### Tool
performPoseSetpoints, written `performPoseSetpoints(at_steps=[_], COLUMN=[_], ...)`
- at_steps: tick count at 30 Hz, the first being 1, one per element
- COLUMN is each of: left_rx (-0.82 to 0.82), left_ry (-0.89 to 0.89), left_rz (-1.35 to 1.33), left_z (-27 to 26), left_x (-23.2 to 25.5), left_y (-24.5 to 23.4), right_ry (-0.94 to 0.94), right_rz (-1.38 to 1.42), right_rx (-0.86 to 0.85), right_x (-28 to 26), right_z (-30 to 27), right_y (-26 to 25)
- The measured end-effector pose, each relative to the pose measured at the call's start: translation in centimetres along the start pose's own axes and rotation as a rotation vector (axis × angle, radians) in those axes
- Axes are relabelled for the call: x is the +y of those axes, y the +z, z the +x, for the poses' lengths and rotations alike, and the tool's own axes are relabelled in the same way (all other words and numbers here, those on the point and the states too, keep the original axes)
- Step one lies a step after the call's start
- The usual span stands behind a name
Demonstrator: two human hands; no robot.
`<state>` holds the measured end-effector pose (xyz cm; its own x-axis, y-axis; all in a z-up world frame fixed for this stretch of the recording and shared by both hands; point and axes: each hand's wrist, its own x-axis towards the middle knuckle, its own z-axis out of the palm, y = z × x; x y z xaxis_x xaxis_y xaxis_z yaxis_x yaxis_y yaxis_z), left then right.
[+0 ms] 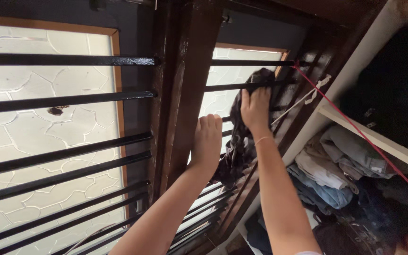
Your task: The person cleans the bars and wooden frame of a window using a dark cloth, wiping multiple sections of the structure.
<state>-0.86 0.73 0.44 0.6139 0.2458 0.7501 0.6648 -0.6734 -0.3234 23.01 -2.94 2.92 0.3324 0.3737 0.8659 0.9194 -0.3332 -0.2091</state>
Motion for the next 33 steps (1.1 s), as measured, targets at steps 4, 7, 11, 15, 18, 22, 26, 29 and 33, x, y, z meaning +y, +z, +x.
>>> performPoseSetpoints(at_steps=[4,7,11,15,18,22,26,29,33], left_rx=[0.028,0.035,0.012,0.033,0.03,0.022,0.014,0.01,-0.007], left_ry=[-0.039,-0.037,-0.039,-0.076,-0.077,-0.079,-0.106,-0.118,-0.104], left_rz=[-0.032,-0.004,0.056,0.004,0.044,0.072,0.056,0.029,0.046], left_z=[0.0,0.1,-0.2,-0.1,-0.1,-0.5,-0.5,-0.2,-0.2], left_x=[0.1,-0.2,-0.6,-0.3,-0.1,0.1,0.6,0.6,0.8], left_y=[0.0,-0.5,-1.1,-0.6,-0.2,-0.1,-0.1,0.1,0.2], right_ry=[-0.11,-0.041,0.065,0.22,0.359,0.305,0.178,0.081,-0.133], right_rz=[-0.206,-0.318,-0.275,-0.143,-0.184,-0.252,-0.233,-0.117,0.025], right_rx=[0.06,0.111,0.11,0.037,-0.064,-0.173,-0.272,-0.29,-0.111], right_x=[1.2,1.2,0.6,-0.9,-1.0,-0.1,-1.4,-2.0,0.2], right_z=[2.6,3.4,3.7,2.5,0.9,0.6,-0.6,-1.8,-1.4], right_y=[-1.0,0.2,0.7,0.8,1.1,0.1,-1.4,-1.6,-0.1])
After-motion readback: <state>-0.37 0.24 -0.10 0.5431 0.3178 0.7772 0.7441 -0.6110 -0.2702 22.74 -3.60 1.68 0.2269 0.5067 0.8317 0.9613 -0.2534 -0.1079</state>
